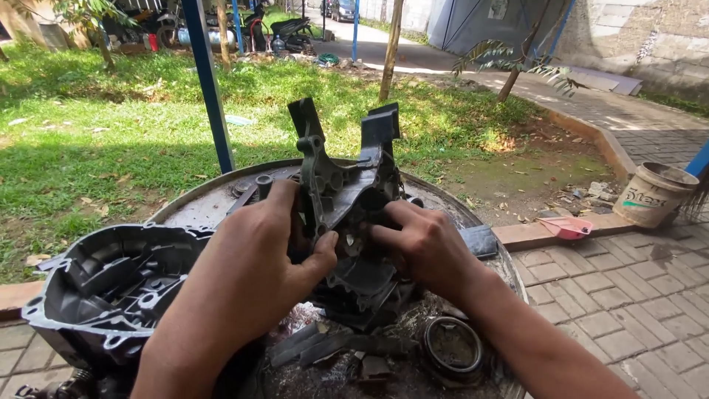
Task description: The person scrubs a dark mechanical housing with a small abrasive pad, focusing on crevices and edges. The person holds the part steady with one hand while scrubbing with the other, repeatedly working over the same areas.
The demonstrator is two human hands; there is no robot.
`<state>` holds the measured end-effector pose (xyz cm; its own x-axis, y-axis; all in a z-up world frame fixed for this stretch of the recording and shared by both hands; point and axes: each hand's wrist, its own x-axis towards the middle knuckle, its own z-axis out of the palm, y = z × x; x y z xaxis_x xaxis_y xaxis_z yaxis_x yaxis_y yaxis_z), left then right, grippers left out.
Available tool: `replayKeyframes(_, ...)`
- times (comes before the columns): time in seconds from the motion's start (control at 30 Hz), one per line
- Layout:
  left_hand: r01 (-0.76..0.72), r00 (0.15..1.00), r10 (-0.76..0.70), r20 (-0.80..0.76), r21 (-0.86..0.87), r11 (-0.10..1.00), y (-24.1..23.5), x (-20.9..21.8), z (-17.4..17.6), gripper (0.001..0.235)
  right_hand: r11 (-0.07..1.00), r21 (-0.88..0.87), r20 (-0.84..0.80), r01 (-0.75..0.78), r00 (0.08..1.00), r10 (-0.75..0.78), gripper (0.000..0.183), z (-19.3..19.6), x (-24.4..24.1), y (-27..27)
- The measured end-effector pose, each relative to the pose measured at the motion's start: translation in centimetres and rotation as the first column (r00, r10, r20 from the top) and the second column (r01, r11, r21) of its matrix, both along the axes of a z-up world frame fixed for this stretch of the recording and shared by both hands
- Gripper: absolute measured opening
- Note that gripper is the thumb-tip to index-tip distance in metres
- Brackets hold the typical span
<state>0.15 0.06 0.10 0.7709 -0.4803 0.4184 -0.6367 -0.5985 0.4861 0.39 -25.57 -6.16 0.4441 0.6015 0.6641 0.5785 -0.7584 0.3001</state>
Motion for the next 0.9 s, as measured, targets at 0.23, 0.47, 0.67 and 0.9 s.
replayKeyframes(0.23, -0.024, 1.0, 0.024, -0.003, -0.03, 0.999, -0.1, -0.1, 0.0, 0.035, 0.999, -0.024, 0.011, 0.039, 0.999, -0.039, 0.004, -0.7, 0.4, 0.0)
replayKeyframes(0.47, 0.016, 1.0, -0.016, -0.001, -0.036, 0.999, 0.0, -0.1, 0.0, 0.035, 1.0, 0.0, 0.016, 0.008, 1.0, -0.008, 0.004, -0.9, 0.1, 0.2)
replayKeyframes(0.67, -0.008, 1.0, 0.008, -0.03, 0.001, 1.0, 0.0, -0.3, 0.4, 0.038, 1.0, 0.011, 0.014, 0.025, 1.0, -0.025, 0.005, -0.8, 0.3, 0.1)
replayKeyframes(0.9, 0.036, 0.999, -0.036, -0.019, -0.029, 0.999, -0.1, -0.3, 0.4, 0.034, 1.0, 0.021, 0.039, 0.011, 0.999, -0.012, 0.008, -0.4, 0.5, 0.0)
